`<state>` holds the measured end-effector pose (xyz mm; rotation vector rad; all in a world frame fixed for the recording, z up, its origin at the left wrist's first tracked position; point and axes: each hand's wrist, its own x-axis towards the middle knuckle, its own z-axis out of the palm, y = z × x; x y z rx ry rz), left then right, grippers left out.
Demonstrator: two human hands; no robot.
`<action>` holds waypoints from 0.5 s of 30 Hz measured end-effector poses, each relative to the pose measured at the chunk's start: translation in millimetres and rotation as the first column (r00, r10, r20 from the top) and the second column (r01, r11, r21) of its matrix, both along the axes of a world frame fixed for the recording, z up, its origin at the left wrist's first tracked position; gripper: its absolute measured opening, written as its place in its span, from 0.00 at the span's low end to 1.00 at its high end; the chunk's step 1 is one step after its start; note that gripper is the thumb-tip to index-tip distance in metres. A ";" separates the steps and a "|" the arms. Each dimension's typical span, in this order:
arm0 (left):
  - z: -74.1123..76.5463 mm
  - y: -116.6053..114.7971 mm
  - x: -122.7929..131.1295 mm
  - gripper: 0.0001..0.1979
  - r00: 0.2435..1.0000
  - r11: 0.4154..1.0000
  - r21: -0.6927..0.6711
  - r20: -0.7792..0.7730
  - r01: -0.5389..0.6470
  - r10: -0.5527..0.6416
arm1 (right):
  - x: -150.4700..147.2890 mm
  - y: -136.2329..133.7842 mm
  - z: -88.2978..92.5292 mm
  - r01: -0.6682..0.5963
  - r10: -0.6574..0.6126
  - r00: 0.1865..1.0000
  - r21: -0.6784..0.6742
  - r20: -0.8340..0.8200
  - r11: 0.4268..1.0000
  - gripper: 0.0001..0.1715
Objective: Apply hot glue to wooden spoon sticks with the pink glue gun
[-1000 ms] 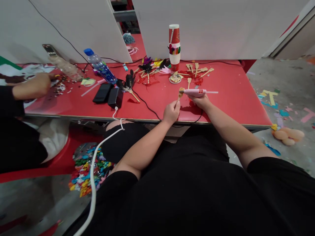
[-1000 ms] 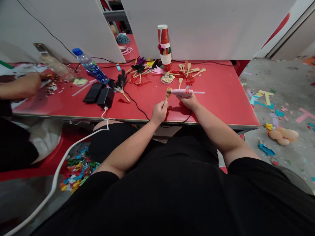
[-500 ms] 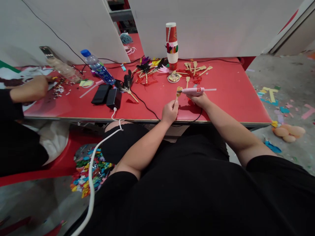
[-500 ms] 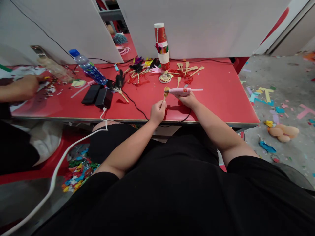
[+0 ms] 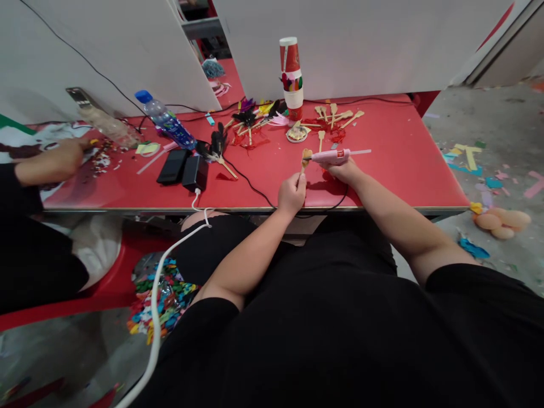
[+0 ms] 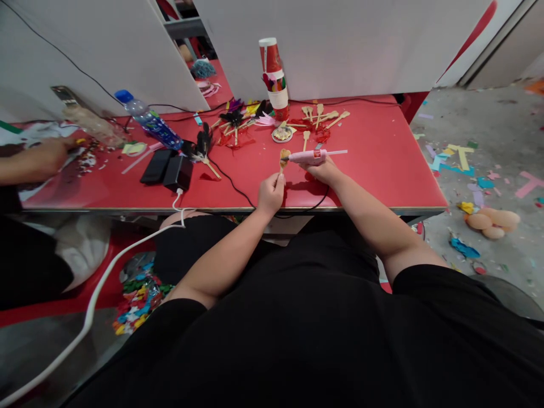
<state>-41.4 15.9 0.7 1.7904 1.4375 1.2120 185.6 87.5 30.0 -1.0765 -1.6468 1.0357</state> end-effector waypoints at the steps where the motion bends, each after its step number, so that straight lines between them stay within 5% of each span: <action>1: -0.1 -0.2 -0.1 0.24 1.000 1.000 -0.001 -0.002 -0.001 0.001 | 0.4 0.6 -1.0 0.002 -0.002 1.000 -0.005 0.002 1.000 0.15; 6: -0.2 0.8 -1.0 0.25 1.000 1.000 -0.007 -0.011 0.000 0.000 | 2.2 1.3 -4.1 0.011 -0.011 1.000 -0.022 0.000 1.000 0.13; 10: -2.6 3.7 -1.2 0.26 0.999 1.000 -0.020 0.034 0.014 -0.014 | 0.4 2.8 -9.1 0.005 -0.005 0.999 0.006 -0.033 1.000 0.26; 15: -6.0 5.7 -0.5 0.27 0.996 1.000 -0.018 0.084 0.005 -0.004 | -1.5 13.1 -22.4 0.150 -0.155 0.982 -0.048 -0.111 0.988 0.34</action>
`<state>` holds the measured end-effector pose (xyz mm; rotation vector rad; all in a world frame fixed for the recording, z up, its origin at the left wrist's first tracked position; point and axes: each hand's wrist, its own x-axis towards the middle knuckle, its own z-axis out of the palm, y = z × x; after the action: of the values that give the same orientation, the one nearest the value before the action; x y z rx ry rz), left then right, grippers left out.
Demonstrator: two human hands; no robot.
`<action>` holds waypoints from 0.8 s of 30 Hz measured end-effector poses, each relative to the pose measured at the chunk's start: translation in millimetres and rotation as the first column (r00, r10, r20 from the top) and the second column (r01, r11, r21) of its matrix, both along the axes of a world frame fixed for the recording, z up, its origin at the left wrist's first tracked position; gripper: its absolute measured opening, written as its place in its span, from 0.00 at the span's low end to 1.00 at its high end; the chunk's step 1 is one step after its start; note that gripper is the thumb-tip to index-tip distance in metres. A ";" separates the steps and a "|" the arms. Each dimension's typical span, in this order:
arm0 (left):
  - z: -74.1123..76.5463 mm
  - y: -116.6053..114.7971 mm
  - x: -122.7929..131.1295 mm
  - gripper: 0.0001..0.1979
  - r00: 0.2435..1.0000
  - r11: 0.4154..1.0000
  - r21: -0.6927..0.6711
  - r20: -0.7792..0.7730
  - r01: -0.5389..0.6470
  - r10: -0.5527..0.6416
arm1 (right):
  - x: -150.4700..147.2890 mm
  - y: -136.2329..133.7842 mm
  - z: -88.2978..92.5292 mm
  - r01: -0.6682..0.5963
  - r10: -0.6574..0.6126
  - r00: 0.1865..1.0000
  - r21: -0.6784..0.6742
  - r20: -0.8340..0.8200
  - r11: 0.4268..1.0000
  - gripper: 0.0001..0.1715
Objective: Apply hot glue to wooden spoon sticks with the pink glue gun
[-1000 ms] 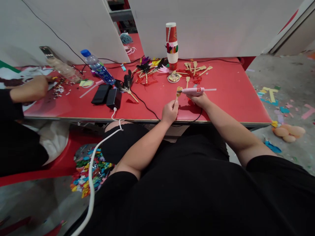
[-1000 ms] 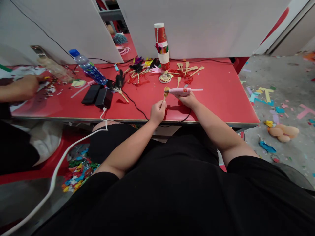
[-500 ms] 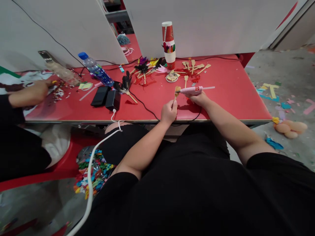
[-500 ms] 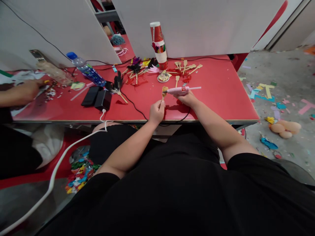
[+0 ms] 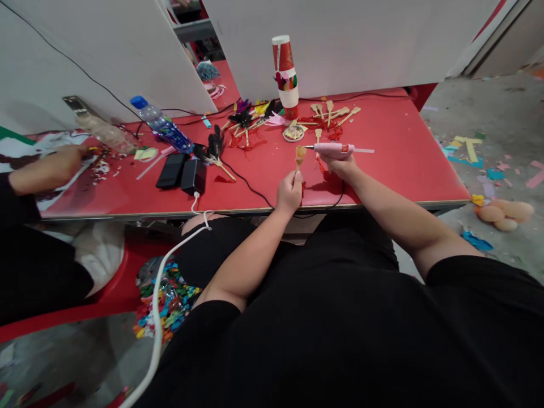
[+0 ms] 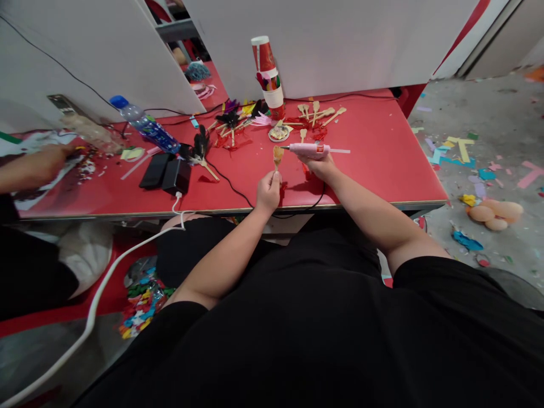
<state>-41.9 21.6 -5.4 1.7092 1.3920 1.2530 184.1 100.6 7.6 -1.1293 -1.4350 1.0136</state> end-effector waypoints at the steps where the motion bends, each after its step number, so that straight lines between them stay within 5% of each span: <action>1: -0.2 0.1 0.2 0.28 1.000 1.000 -0.004 0.005 -0.001 0.001 | 0.3 2.0 -2.2 0.011 -0.011 1.000 -0.008 -0.011 1.000 0.35; 6: 0.1 0.9 0.4 0.30 0.999 1.000 0.009 0.034 0.018 -0.018 | 0.1 3.1 -3.4 -0.051 0.052 0.999 0.070 -0.016 0.996 0.29; 24: -0.7 0.8 -1.3 0.29 0.999 1.000 0.011 0.046 -0.021 0.021 | -4.3 -7.7 6.2 -0.141 0.137 0.987 0.040 0.081 0.989 0.19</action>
<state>-43.2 22.4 -6.0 1.6675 1.3820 1.3054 179.8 92.9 13.8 -1.0572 -1.6095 1.0381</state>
